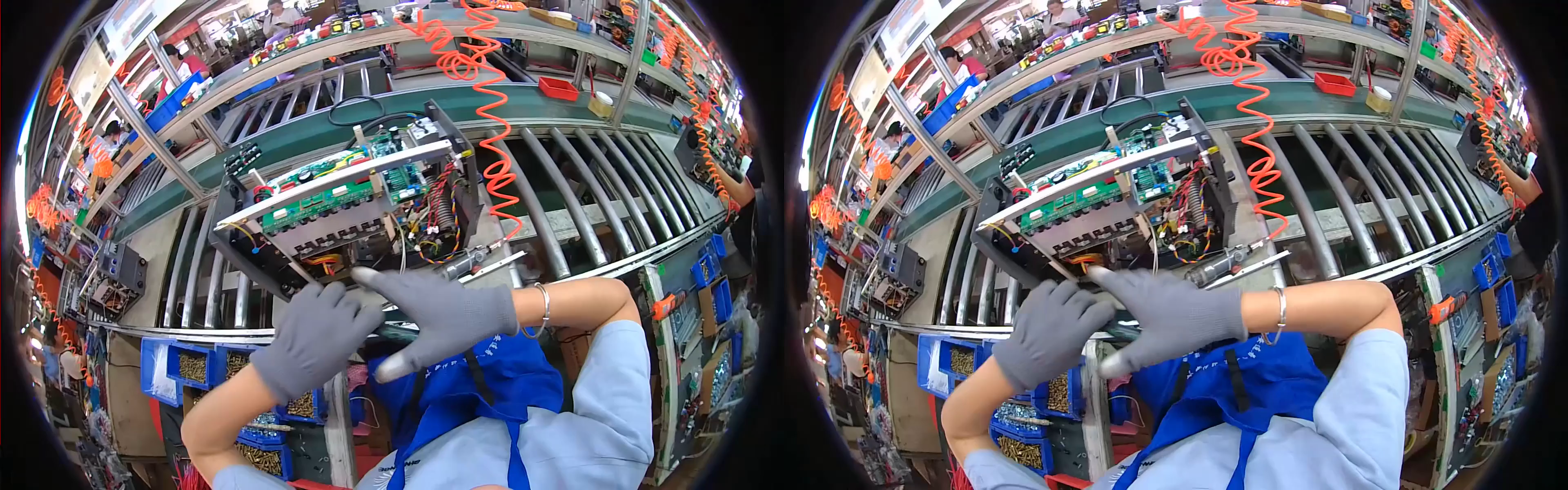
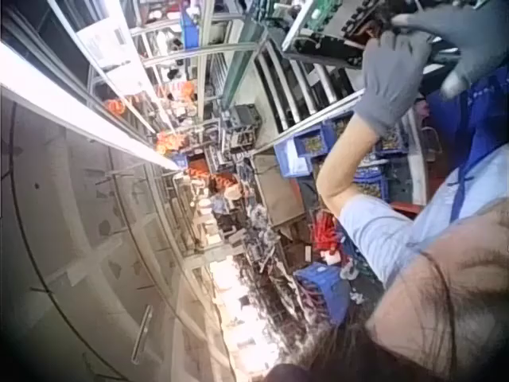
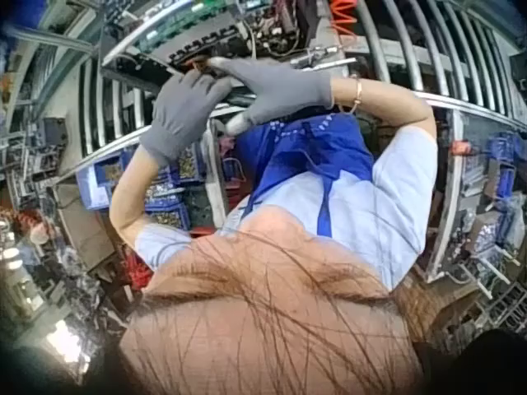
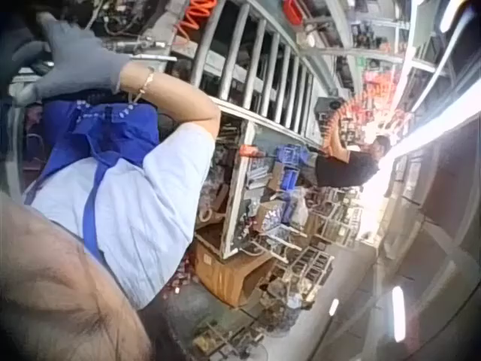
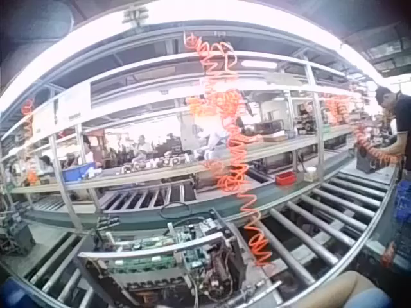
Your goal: The person assembles an electronic component by securing a PCB into a housing with screws using a pneumatic screwdriver.
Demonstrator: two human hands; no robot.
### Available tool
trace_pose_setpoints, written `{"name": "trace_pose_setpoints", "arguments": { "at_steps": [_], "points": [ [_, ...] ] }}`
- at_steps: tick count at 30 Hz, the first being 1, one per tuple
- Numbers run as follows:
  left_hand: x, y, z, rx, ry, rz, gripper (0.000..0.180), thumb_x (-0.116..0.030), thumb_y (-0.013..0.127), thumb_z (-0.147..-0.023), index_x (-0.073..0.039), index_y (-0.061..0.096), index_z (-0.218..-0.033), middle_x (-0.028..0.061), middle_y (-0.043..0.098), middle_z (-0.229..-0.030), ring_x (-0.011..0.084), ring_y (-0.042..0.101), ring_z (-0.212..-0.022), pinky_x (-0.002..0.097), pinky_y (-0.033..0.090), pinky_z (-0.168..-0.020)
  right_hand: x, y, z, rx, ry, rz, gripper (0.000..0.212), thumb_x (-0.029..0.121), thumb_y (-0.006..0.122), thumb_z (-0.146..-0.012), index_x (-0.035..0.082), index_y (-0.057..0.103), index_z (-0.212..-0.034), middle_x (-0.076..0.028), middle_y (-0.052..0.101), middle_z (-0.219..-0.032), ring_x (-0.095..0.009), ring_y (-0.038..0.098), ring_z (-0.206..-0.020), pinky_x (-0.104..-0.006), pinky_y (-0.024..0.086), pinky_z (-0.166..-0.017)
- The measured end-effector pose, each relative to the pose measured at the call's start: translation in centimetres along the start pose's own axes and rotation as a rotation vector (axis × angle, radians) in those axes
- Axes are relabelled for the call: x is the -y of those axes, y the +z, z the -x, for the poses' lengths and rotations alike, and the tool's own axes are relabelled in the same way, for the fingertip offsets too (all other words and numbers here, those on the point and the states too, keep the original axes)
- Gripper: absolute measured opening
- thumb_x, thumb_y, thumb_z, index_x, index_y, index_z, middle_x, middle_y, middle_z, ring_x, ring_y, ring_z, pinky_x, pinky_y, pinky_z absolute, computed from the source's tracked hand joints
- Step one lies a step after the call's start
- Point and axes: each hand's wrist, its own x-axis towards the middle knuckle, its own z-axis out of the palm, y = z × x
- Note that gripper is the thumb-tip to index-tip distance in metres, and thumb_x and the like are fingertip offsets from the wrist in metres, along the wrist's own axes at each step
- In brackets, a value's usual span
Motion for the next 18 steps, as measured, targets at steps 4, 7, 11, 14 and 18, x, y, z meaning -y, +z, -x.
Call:
{"name": "trace_pose_setpoints", "arguments": {
  "at_steps": [4, 7, 11, 14, 18],
  "points": [
    [-0.5, 0.0, -5.8, -0.094, 0.124, 0.031, 0.022, -0.016, 0.061, -0.077, -0.012, 0.059, -0.098, -0.0004, 0.061, -0.082, 0.0181, 0.058, -0.085, 0.0336, 0.042, -0.073, -2.1, -2.1, 3.1, 0.172, 0.204, -0.319, 0.086, 0.043, 0.072, -0.08, -0.002, 0.034, -0.141, -0.019, 0.054, -0.123, -0.029, 0.059, -0.109, -0.0371, 0.048, -0.098],
    [-0.2, 0.3, -9.4, -0.134, 0.225, 0.073, 0.033, -0.018, 0.066, -0.073, -0.012, 0.059, -0.105, 0.0007, 0.064, -0.092, 0.0212, 0.058, -0.088, 0.0367, 0.044, -0.078, -3.9, -3.3, 5.5, 0.151, 0.453, -0.634, 0.067, 0.033, 0.068, -0.083, -0.001, 0.041, -0.134, -0.01, 0.056, -0.108, -0.017, 0.059, -0.094, -0.0325, 0.053, -0.083],
    [5.6, 0.6, -14.8, -0.534, -0.047, 0.105, 0.057, -0.038, 0.075, -0.076, -0.011, 0.056, -0.122, 0.0117, 0.062, -0.113, 0.0324, 0.058, -0.104, 0.0443, 0.045, -0.089, -5.9, -5.5, 7.2, -0.18, 0.545, -1.133, 0.045, 0.021, 0.063, -0.085, 0.001, 0.05, -0.123, -0.006, 0.057, -0.094, -0.011, 0.06, -0.084, -0.0269, 0.054, -0.067],
    [9.2, 3.4, -17.9, -0.365, -0.22, 0.193, 0.064, -0.044, 0.077, -0.075, -0.012, 0.056, -0.126, 0.0151, 0.063, -0.117, 0.035, 0.057, -0.111, 0.0454, 0.045, -0.093, -8.2, -7.5, 7.1, -0.249, 0.488, -1.189, 0.038, 0.021, 0.062, -0.084, 0.003, 0.054, -0.117, -0.011, 0.062, -0.101, -0.017, 0.062, -0.088, -0.0328, 0.054, -0.074],
    [10.3, 7.0, -20.6, -0.153, -0.333, 0.248, 0.052, -0.05, 0.075, -0.077, -0.01, 0.065, -0.109, 0.0131, 0.068, -0.101, 0.0332, 0.063, -0.103, 0.044, 0.05, -0.087, -6.4, -9.2, 5.2, -0.343, 0.527, -1.237, 0.054, 0.023, 0.05, -0.088, -0.002, 0.047, -0.136, -0.014, 0.06, -0.115, -0.022, 0.061, -0.096, -0.0391, 0.051, -0.087]
  ]
}}
